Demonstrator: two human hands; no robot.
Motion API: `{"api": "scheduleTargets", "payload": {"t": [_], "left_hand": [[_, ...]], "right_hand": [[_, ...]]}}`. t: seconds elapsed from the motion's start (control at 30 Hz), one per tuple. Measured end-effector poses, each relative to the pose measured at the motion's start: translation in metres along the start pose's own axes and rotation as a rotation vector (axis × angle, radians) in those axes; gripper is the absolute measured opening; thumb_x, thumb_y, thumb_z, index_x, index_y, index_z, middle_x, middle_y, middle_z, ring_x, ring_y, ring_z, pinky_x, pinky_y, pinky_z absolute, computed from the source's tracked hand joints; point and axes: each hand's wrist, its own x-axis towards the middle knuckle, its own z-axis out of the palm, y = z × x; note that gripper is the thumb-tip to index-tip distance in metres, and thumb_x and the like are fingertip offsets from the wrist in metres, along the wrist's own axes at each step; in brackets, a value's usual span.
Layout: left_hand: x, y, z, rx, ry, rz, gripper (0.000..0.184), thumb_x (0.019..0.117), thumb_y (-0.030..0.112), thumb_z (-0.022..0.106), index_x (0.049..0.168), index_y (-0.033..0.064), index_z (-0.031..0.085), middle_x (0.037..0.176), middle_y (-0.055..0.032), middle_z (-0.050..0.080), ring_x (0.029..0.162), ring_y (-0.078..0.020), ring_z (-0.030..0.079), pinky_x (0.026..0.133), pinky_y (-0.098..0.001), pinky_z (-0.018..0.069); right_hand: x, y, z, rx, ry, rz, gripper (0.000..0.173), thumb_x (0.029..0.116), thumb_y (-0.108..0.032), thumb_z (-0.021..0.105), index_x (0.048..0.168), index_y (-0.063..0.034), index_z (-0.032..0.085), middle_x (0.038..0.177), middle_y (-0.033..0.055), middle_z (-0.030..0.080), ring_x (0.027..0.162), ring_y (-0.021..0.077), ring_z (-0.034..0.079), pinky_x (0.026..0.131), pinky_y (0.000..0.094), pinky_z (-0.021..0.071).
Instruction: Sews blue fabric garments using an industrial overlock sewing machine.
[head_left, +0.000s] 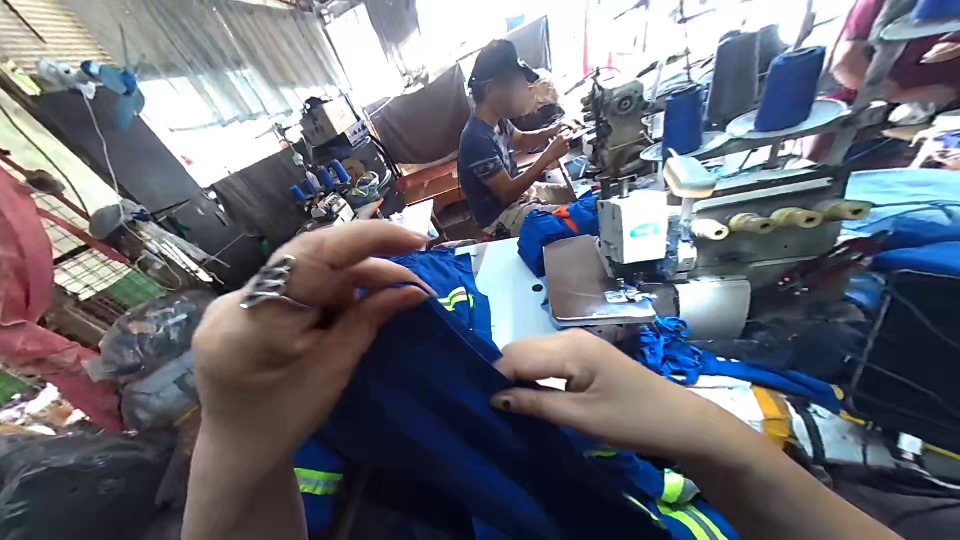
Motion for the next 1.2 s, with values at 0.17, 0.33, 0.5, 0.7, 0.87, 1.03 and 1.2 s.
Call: {"api": "scheduleTargets", "payload": {"t": [0.17, 0.33, 0.5, 0.7, 0.87, 1.03, 1.2], "left_hand": [[0.016, -0.046, 0.017, 0.051, 0.02, -0.078, 0.034, 0.0921, 0.006, 0.072, 0.124, -0.0005, 0.061, 0.103, 0.0006, 0.075, 0.086, -0.002, 0.071, 0.079, -0.0193, 0.0602], [0.031, -0.114, 0.142, -0.093, -0.147, -0.118, 0.021, 0.0923, 0.004, 0.069, 0.112, -0.0021, 0.069, 0.105, -0.0104, 0.073, 0.09, -0.0125, 0.071, 0.084, -0.0338, 0.0595], [0.006, -0.129, 0.308, -0.265, -0.434, -0.198, 0.015, 0.0951, 0.006, 0.067, 0.107, 0.0003, 0.074, 0.108, -0.0138, 0.074, 0.105, -0.0297, 0.07, 0.098, -0.0551, 0.0509], [-0.021, -0.107, 0.341, -0.044, -0.264, -0.27, 0.016, 0.0918, 0.02, 0.074, 0.098, 0.005, 0.075, 0.108, -0.0115, 0.072, 0.109, -0.0313, 0.065, 0.099, -0.0554, 0.0458], [-0.046, -0.084, 0.335, 0.332, -0.086, -0.226, 0.019, 0.0916, 0.026, 0.075, 0.088, 0.0074, 0.074, 0.101, -0.0128, 0.067, 0.104, -0.034, 0.063, 0.097, -0.0556, 0.0457], [-0.076, -0.042, 0.359, 0.394, -0.042, -0.362, 0.034, 0.1002, 0.033, 0.062, 0.124, 0.0126, 0.075, 0.121, -0.0123, 0.068, 0.115, -0.0325, 0.059, 0.101, -0.052, 0.0413], [-0.074, -0.007, 0.379, 0.379, -0.1, -0.304, 0.042, 0.1047, 0.034, 0.052, 0.137, 0.0121, 0.067, 0.138, -0.0095, 0.066, 0.131, -0.0292, 0.059, 0.113, -0.05, 0.0387]], "right_hand": [[-0.067, 0.024, 0.011, -0.243, 0.123, 0.209, 0.025, 0.1036, -0.027, 0.058, 0.101, -0.0095, 0.076, 0.093, 0.0035, 0.073, 0.087, 0.0084, 0.068, 0.079, 0.0275, 0.0568], [-0.125, 0.022, 0.017, -0.045, 0.35, 0.419, 0.021, 0.0998, -0.02, 0.062, 0.094, -0.0059, 0.075, 0.086, -0.001, 0.071, 0.08, -0.0034, 0.063, 0.073, 0.0144, 0.0525], [-0.185, 0.04, 0.016, 0.29, 0.561, 0.93, 0.013, 0.0977, -0.015, 0.061, 0.099, -0.0075, 0.071, 0.085, -0.0041, 0.072, 0.078, 0.0031, 0.069, 0.073, 0.0246, 0.0586], [-0.206, 0.046, 0.015, 0.446, 0.566, 0.994, 0.027, 0.0895, -0.003, 0.071, 0.116, -0.0046, 0.066, 0.102, 0.0005, 0.076, 0.092, 0.0084, 0.073, 0.083, 0.0275, 0.0617], [-0.212, 0.062, 0.022, 0.464, 0.485, 0.981, 0.027, 0.0882, -0.002, 0.071, 0.115, -0.004, 0.066, 0.103, -0.0006, 0.076, 0.093, 0.0052, 0.072, 0.084, 0.025, 0.0607], [-0.22, 0.053, 0.02, 0.453, 0.438, 0.946, 0.023, 0.091, 0.0, 0.068, 0.114, 0.0003, 0.067, 0.103, 0.0014, 0.074, 0.094, 0.0027, 0.07, 0.087, 0.0235, 0.0588], [-0.232, 0.042, 0.012, 0.411, 0.329, 0.891, 0.017, 0.0947, -0.004, 0.066, 0.109, 0.0042, 0.07, 0.1, 0.007, 0.073, 0.094, 0.0047, 0.069, 0.087, 0.0256, 0.0567]]}}
